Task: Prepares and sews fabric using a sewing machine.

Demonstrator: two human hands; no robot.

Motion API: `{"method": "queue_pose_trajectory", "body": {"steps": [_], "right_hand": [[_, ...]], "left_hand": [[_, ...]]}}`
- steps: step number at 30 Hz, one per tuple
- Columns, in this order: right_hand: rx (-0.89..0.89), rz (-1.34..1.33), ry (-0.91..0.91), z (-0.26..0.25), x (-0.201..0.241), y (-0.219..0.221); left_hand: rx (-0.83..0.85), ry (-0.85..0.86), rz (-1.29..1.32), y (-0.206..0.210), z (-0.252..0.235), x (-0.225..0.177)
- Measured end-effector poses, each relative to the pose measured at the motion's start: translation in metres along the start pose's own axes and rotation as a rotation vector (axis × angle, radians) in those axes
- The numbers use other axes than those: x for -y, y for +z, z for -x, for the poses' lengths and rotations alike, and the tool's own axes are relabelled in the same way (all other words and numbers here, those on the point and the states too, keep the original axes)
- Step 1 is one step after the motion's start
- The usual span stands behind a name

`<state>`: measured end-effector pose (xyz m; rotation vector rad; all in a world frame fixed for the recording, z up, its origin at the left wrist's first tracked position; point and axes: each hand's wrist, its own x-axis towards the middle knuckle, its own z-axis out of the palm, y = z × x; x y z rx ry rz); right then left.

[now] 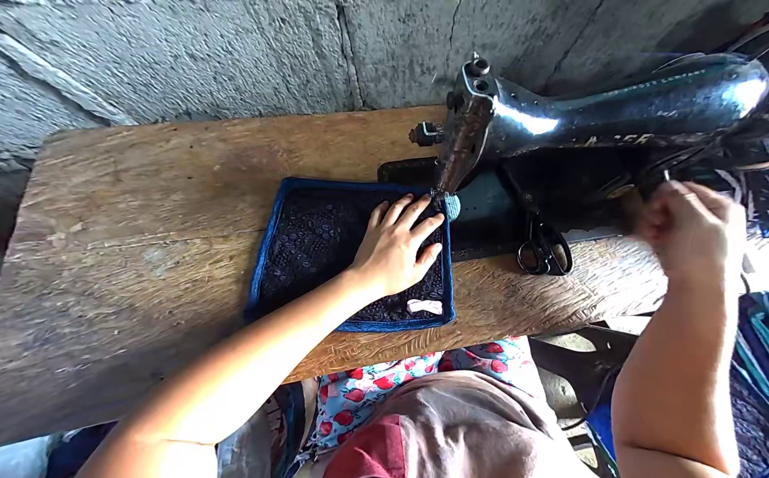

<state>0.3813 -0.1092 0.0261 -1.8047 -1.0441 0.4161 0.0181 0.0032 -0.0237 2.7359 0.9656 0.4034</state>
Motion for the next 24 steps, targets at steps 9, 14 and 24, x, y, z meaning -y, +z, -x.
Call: {"method": "queue_pose_trajectory", "body": {"steps": [9,14,24], "right_hand": [[-0.183,0.602,-0.105,0.013,0.034,0.001],[-0.169,0.474,-0.152,0.011,-0.018,0.025],[-0.14,0.47,-0.154,0.009,-0.021,0.021]], "left_hand": [[0.019,0.023,0.028,-0.002,0.004,0.001],[0.02,0.015,0.018,-0.001,0.003,0.002],[-0.041,-0.038,0.033,-0.001,-0.003,0.006]]}}
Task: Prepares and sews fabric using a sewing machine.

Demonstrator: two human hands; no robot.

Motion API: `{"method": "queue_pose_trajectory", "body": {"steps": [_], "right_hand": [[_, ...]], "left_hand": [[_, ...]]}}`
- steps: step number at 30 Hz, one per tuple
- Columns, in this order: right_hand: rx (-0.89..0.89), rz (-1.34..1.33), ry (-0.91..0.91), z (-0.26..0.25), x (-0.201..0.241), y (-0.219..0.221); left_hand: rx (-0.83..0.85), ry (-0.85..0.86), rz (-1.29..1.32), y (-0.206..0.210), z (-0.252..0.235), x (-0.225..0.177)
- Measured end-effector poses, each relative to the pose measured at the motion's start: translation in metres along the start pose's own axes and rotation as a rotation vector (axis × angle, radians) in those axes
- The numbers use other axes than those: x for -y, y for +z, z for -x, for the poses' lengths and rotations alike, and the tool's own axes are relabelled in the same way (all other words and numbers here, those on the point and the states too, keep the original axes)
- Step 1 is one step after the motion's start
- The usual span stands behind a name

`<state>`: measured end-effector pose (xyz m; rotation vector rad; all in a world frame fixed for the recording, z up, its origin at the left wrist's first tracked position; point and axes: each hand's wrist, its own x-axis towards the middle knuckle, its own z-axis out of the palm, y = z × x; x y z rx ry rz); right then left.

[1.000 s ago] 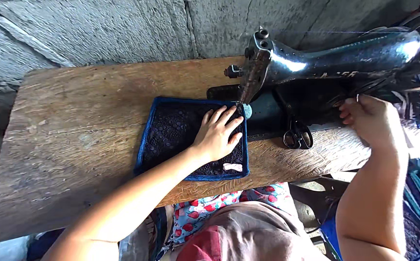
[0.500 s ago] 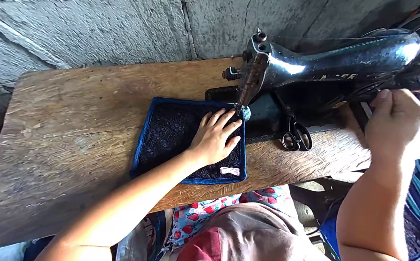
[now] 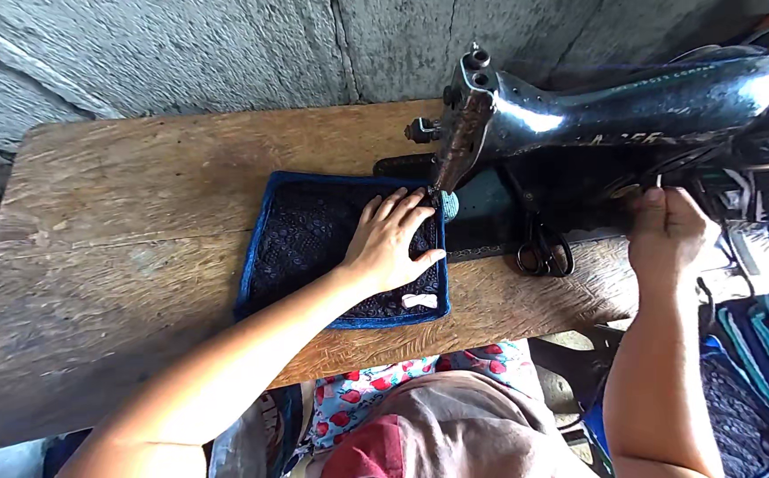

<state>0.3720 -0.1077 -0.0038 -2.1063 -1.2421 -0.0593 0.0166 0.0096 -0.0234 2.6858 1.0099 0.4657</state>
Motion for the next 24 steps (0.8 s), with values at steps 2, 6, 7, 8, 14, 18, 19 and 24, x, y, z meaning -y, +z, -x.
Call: {"method": "queue_pose_trajectory", "body": {"steps": [2,6,7,8,14,18,19,24], "right_hand": [[0.002,-0.013,-0.003,0.0,-0.001,0.0],[0.0,-0.018,-0.012,-0.001,-0.003,0.0],[-0.001,-0.018,-0.015,-0.001,-0.003,-0.001],[0.004,-0.021,-0.016,-0.001,-0.003,-0.001],[-0.004,-0.053,-0.016,-0.001,-0.006,0.0],[-0.013,-0.036,-0.042,-0.001,-0.007,-0.002],[-0.017,-0.027,-0.04,-0.001,-0.006,-0.002],[-0.072,-0.033,-0.072,0.0,-0.007,-0.002]], "left_hand": [[-0.042,-0.012,-0.001,0.002,-0.001,0.001],[-0.048,-0.051,-0.026,0.004,-0.005,0.002],[-0.056,-0.061,-0.027,0.005,-0.007,0.001],[-0.061,-0.073,-0.025,0.005,-0.008,-0.001],[-0.077,-0.141,-0.015,0.006,-0.015,-0.005],[-0.053,-0.167,-0.024,0.005,-0.02,-0.004],[-0.042,-0.176,-0.029,0.004,-0.022,-0.004],[-0.053,-0.169,-0.037,0.004,-0.029,0.002]]}}
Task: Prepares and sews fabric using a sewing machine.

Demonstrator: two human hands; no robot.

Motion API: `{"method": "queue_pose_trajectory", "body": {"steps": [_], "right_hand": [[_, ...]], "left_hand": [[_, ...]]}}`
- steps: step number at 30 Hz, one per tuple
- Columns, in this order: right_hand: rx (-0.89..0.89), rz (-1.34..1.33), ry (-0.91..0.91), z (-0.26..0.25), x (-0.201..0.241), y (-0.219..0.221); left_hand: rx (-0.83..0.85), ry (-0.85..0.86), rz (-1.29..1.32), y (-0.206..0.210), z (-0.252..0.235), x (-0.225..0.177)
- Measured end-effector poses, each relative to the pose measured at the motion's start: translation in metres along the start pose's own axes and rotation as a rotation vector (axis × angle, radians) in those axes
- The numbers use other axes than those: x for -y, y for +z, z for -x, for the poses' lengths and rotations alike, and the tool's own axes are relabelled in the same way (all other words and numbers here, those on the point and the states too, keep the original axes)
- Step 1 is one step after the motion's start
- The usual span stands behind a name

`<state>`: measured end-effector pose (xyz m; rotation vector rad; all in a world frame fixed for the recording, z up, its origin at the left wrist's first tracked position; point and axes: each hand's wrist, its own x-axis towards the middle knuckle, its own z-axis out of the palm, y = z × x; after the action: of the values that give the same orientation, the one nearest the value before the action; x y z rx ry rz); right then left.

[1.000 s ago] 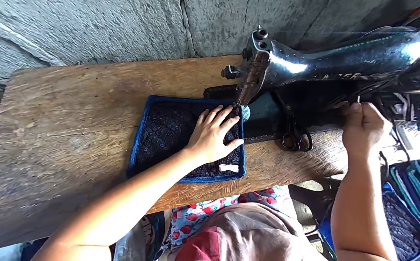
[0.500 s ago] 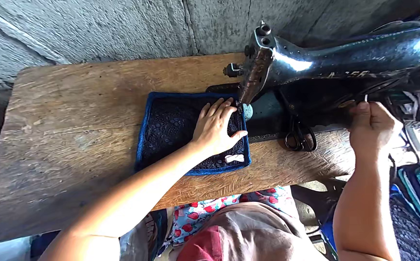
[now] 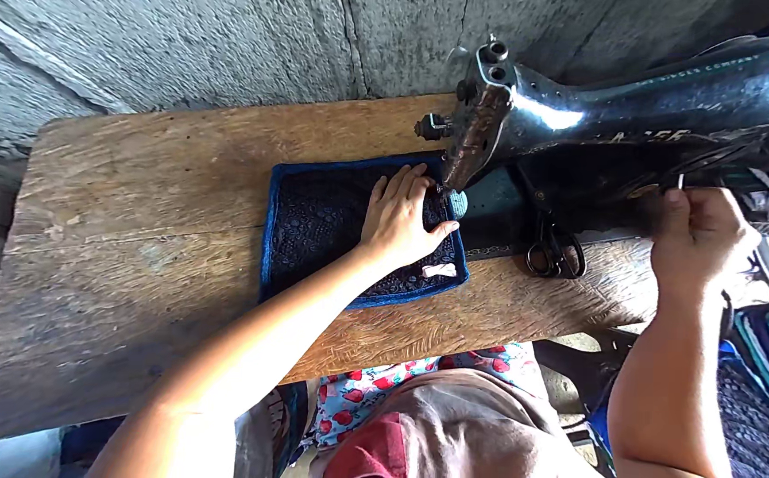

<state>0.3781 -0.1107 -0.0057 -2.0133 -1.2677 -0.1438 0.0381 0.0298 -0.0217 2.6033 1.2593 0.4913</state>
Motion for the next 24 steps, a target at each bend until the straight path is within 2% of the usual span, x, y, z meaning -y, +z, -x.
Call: {"method": "queue_pose_trajectory", "body": {"steps": [9,14,18,21,24], "right_hand": [[0.076,-0.078,-0.004,0.003,-0.014,-0.001],[0.057,-0.114,-0.008,0.004,-0.018,0.003],[0.035,-0.213,0.01,0.002,-0.013,0.0],[0.008,-0.297,-0.031,-0.01,-0.005,-0.02],[-0.016,-0.175,0.001,-0.014,0.014,-0.033]], "left_hand": [[-0.028,0.029,0.037,0.0,-0.012,0.013],[-0.008,0.058,0.057,0.0,-0.019,0.02],[0.052,0.103,0.062,-0.005,-0.021,0.023],[0.121,0.076,0.048,-0.01,-0.026,0.023],[0.13,0.09,0.034,-0.009,-0.024,0.022]]}}
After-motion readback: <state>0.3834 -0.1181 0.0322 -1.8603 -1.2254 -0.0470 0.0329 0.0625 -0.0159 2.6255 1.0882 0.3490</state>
